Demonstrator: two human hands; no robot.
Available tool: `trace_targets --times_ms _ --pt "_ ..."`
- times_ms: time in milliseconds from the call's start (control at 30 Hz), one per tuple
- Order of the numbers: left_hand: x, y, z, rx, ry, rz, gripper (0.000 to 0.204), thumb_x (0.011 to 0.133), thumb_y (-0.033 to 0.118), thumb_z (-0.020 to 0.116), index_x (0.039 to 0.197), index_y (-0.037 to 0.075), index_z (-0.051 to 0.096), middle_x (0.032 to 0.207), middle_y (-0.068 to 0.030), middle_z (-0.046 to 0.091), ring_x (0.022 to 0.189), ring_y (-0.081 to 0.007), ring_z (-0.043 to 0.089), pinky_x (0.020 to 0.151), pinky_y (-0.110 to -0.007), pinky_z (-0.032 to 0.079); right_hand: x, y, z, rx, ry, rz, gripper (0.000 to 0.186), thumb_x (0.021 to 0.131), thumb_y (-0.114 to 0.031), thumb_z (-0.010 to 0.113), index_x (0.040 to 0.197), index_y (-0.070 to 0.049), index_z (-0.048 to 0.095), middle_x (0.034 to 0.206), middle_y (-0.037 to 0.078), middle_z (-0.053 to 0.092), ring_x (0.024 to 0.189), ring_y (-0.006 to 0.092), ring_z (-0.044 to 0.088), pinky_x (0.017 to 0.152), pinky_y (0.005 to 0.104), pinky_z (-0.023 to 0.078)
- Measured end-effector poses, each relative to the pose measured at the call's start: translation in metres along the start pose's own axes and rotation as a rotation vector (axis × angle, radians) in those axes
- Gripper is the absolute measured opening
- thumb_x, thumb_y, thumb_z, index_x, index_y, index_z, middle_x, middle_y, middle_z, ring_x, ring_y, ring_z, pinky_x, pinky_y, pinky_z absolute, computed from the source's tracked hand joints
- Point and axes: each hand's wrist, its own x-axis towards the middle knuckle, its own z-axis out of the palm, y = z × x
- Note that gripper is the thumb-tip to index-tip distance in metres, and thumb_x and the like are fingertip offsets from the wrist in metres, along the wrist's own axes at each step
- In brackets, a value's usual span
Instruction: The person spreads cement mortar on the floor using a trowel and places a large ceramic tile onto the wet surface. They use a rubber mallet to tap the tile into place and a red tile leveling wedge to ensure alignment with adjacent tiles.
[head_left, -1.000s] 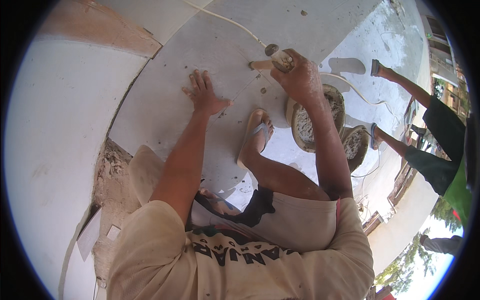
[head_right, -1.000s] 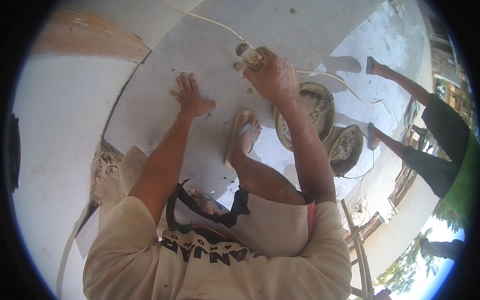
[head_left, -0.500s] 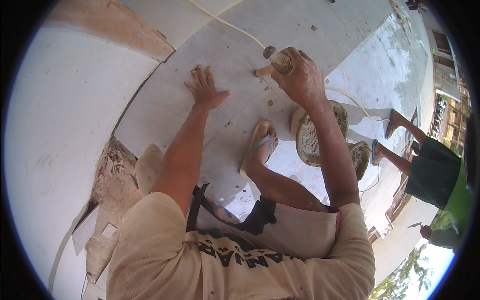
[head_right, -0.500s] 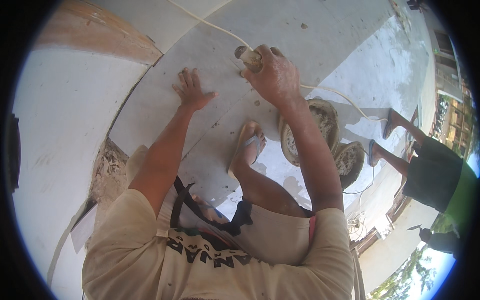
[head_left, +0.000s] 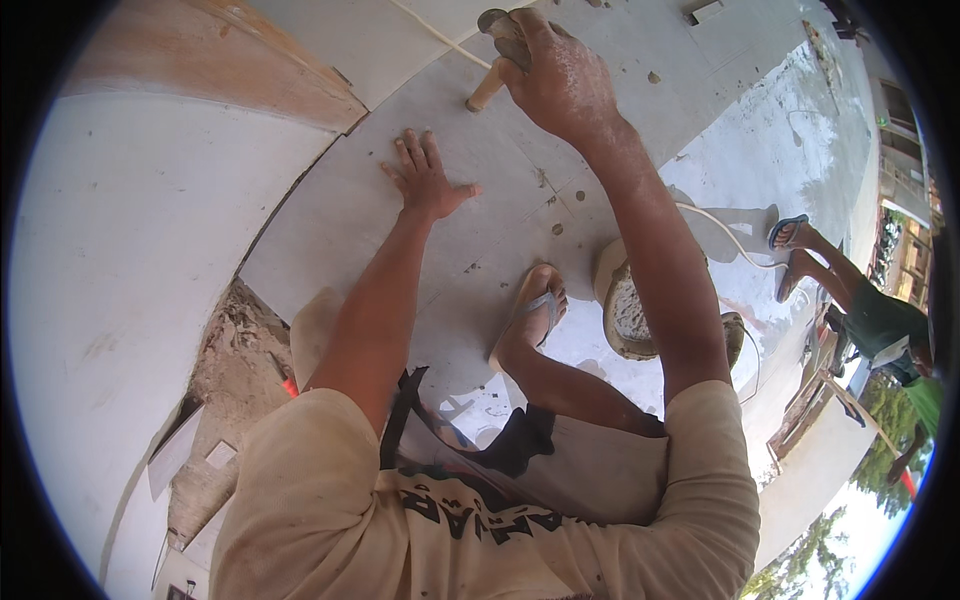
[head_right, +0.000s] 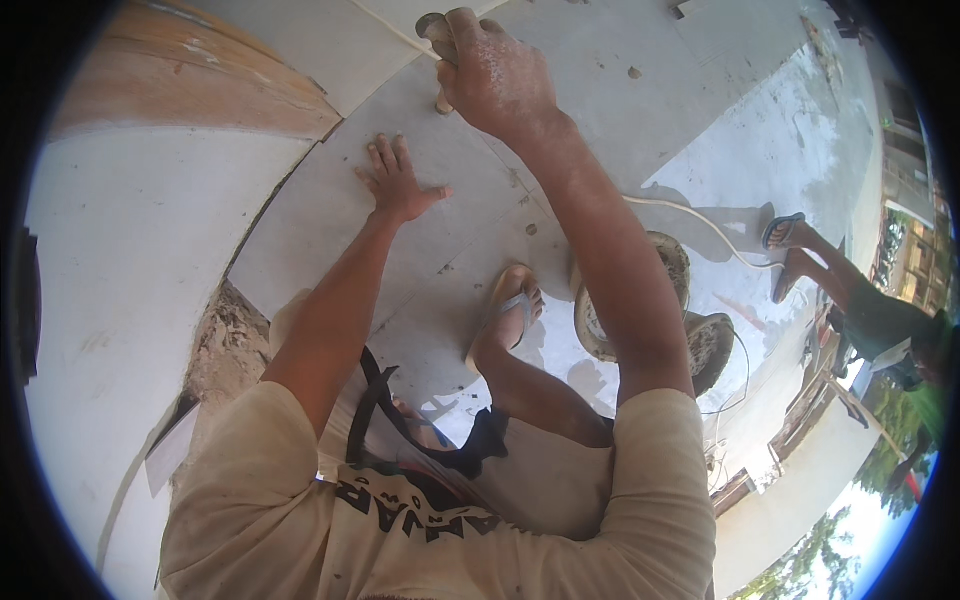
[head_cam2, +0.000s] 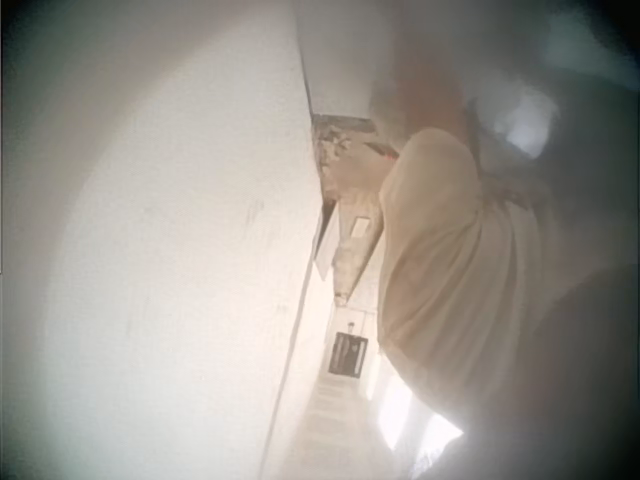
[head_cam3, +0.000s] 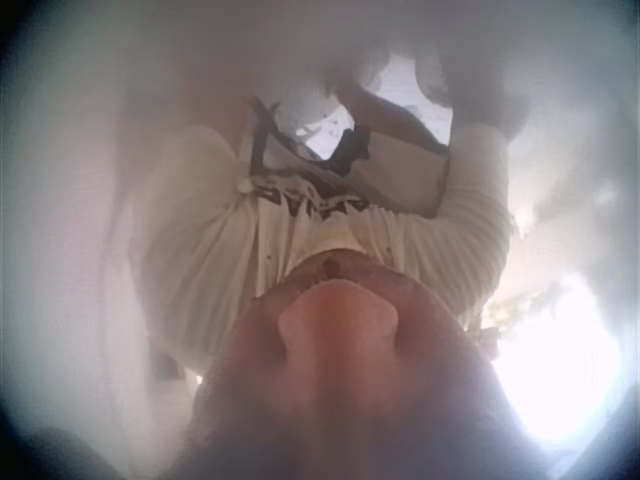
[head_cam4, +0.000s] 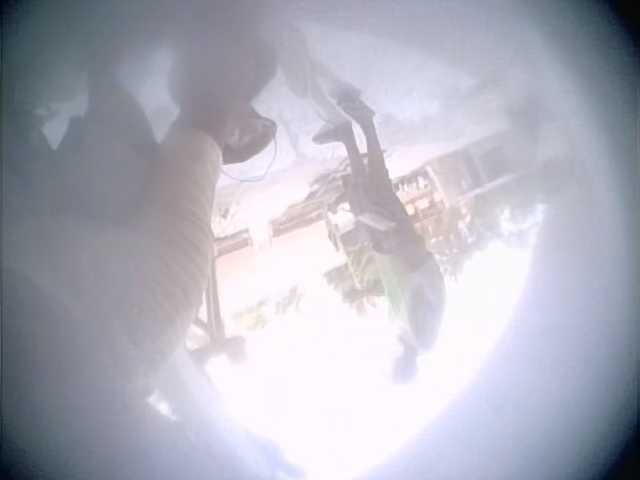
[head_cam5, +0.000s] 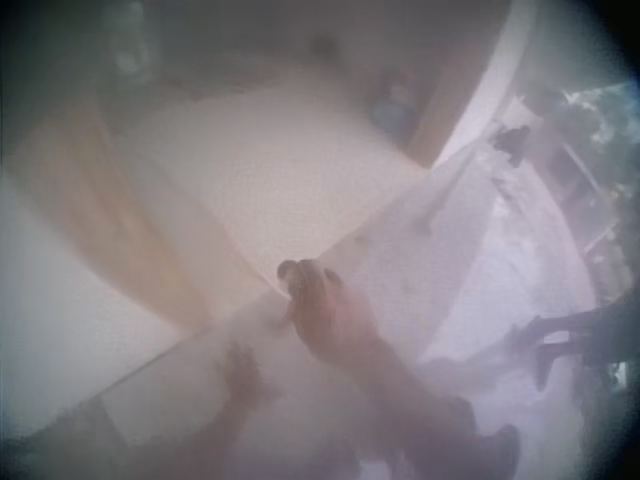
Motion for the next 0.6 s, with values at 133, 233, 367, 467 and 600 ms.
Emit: trace_targets --times_ms 133,233,367,467,600 --pt "0.002 -0.002 0.003 -0.015 0.035 0.023 0.135 0.066 0.074 0.07 0.155 0.005 -0.005 0.16 -0.0235 -0.01 0.147 -0.0408 -0.013 0.11 -0.071 0.001 0.003 -0.016 -0.003 0.151 0.113 -0.045 0.031 0.089 -0.015 0.063 0.117 -0.006 0.056 0.103 0.014 0.065 0.095 0.0284 0.064 0.08 0.0393 0.052" --pt "0.003 -0.004 0.005 0.001 0.036 0.011 0.134 0.065 0.075 0.069 0.155 0.007 -0.004 0.16 -0.0222 -0.01 0.147 -0.0399 -0.013 0.11 -0.071 0.002 -0.003 -0.015 0.012 -0.062 -0.074 0.087 0.05 0.086 -0.025 0.068 0.129 -0.01 0.048 0.106 0.017 0.066 0.095 0.0346 0.067 0.079 0.0443 0.055" --pt "0.001 -0.004 0.002 -0.004 0.011 0.015 0.134 0.065 0.076 0.068 0.155 0.007 -0.003 0.16 -0.0217 -0.009 0.148 -0.0398 -0.012 0.11 -0.071 0.003 -0.013 -0.011 0.014 -0.05 -0.04 0.107 0.05 0.085 -0.025 0.068 0.129 -0.01 0.048 0.105 0.016 0.066 0.094 0.0344 0.067 0.079 0.0447 0.055" --pt "0.003 -0.004 0.008 0.015 0.067 0.026 0.134 0.065 0.077 0.068 0.155 0.008 -0.002 0.161 -0.0212 -0.009 0.148 -0.04 -0.01 0.111 -0.07 0.005 -0.028 -0.012 0.014 -0.034 -0.013 0.115 0.05 0.086 -0.024 0.068 0.129 -0.009 0.048 0.105 0.017 0.066 0.095 0.0342 0.067 0.08 0.045 0.054" --pt "0.005 -0.01 0.013 0.02 0.142 0.048 0.133 0.065 0.077 0.068 0.156 0.007 0.0 0.161 -0.0211 -0.005 0.148 -0.0385 -0.008 0.112 -0.068 0.004 -0.062 -0.015 -0.017 -0.036 -0.003 0.153 0.045 0.084 -0.021 0.066 0.125 -0.009 0.051 0.107 0.018 0.065 0.09 0.0335 0.068 0.076 0.0447 0.055"
